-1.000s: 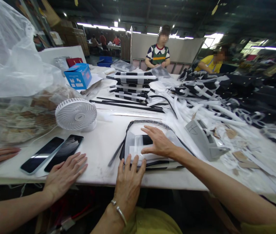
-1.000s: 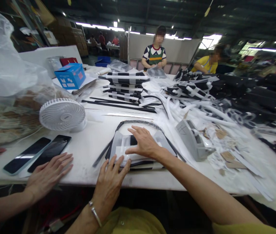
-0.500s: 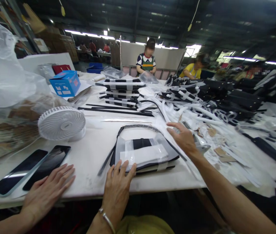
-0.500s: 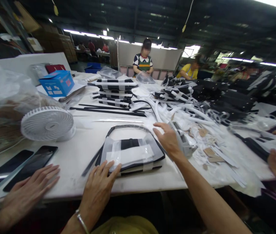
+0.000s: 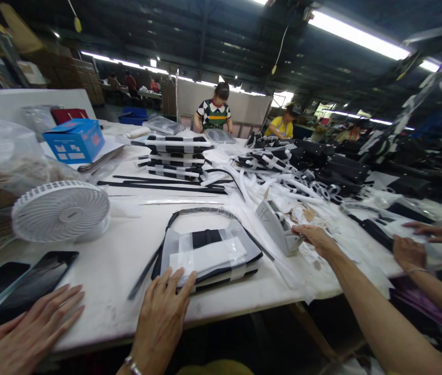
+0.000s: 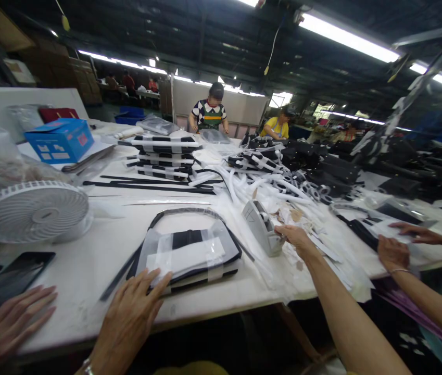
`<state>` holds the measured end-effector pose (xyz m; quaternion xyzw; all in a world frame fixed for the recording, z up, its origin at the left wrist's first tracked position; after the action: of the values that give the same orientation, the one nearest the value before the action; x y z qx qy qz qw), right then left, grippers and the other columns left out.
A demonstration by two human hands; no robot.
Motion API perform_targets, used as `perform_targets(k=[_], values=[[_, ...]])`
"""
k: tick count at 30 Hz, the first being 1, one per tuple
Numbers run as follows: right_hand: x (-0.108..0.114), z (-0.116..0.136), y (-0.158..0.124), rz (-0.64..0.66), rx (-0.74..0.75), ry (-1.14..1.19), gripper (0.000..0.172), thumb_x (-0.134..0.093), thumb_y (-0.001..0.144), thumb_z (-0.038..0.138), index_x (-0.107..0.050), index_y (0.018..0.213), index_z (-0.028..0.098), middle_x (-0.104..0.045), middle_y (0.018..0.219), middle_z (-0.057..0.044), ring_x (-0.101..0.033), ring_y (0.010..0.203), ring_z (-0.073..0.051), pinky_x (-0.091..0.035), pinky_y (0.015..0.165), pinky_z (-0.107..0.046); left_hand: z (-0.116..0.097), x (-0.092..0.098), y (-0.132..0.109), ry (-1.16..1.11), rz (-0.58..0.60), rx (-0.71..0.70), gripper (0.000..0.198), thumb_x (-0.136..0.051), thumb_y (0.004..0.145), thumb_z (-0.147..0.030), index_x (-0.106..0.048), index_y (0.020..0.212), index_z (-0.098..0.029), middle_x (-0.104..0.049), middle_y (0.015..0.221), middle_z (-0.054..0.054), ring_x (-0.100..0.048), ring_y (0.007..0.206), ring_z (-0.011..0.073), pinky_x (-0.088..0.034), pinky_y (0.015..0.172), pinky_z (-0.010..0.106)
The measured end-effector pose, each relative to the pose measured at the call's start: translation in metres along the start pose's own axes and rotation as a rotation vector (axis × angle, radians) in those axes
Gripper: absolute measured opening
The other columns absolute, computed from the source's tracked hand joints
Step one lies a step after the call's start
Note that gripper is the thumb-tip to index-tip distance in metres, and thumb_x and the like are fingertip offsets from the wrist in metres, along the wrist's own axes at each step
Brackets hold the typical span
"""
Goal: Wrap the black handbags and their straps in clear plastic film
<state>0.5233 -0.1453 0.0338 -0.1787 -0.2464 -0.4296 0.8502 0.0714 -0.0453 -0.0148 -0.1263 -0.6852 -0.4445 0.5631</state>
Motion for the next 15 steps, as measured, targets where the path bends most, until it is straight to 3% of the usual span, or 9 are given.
perform_targets(k=[4, 7, 13, 15], values=[[0.013, -0.003, -0.007, -0.133, 0.039, 0.090, 0.034, -0.063, 0.061, 0.051, -0.067, 0.073, 0.019, -0.067, 0.071, -0.005, -0.063, 0.072, -0.021, -0.048, 0.065, -0.030, 0.000, 0.000, 0.001, 0.004, 0.027, -0.018, 0.050, -0.053, 0.085, -0.007, -0.057, 0.129, -0.030, -0.063, 0.125, 0.007, -0.055, 0.117, 0.0305, -0.043, 0.096, 0.049], [0.017, -0.011, -0.023, -0.148, 0.031, 0.115, 0.031, -0.065, 0.059, 0.050, -0.062, 0.067, 0.021, -0.058, 0.059, -0.001, -0.056, 0.058, -0.018, -0.046, 0.058, -0.031, 0.000, 0.001, 0.000, -0.013, 0.045, 0.001, 0.050, -0.055, 0.084, -0.006, -0.058, 0.128, -0.030, -0.064, 0.125, 0.007, -0.055, 0.118, 0.0307, -0.044, 0.096, 0.049], [0.005, -0.067, -0.044, 0.012, -0.115, 0.017, 0.034, -0.064, 0.055, 0.051, -0.042, 0.044, 0.028, -0.042, 0.044, -0.002, -0.039, 0.039, -0.018, -0.036, 0.043, -0.038, -0.006, 0.006, -0.001, -0.065, 0.117, 0.074, 0.054, -0.061, 0.084, -0.010, -0.053, 0.131, -0.035, -0.061, 0.128, 0.003, -0.051, 0.121, 0.0268, -0.042, 0.102, 0.046], [0.003, -0.076, -0.042, 0.166, -0.028, -0.105, 0.036, -0.059, 0.065, 0.056, -0.047, 0.046, 0.028, -0.044, 0.046, -0.006, -0.041, 0.039, -0.020, -0.036, 0.044, -0.041, -0.006, 0.004, -0.002, -0.069, 0.118, 0.087, 0.053, -0.061, 0.085, -0.012, -0.052, 0.132, -0.035, -0.059, 0.129, 0.004, -0.051, 0.122, 0.0265, -0.042, 0.102, 0.046]])
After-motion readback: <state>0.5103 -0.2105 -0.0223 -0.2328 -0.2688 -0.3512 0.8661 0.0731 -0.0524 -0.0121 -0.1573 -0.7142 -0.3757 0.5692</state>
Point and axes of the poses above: each hand's wrist, its own y-axis towards the middle knuckle, its own x-axis out of the back of the hand, z = x × y, the point moved 1 cm from there along y, towards the middle knuckle
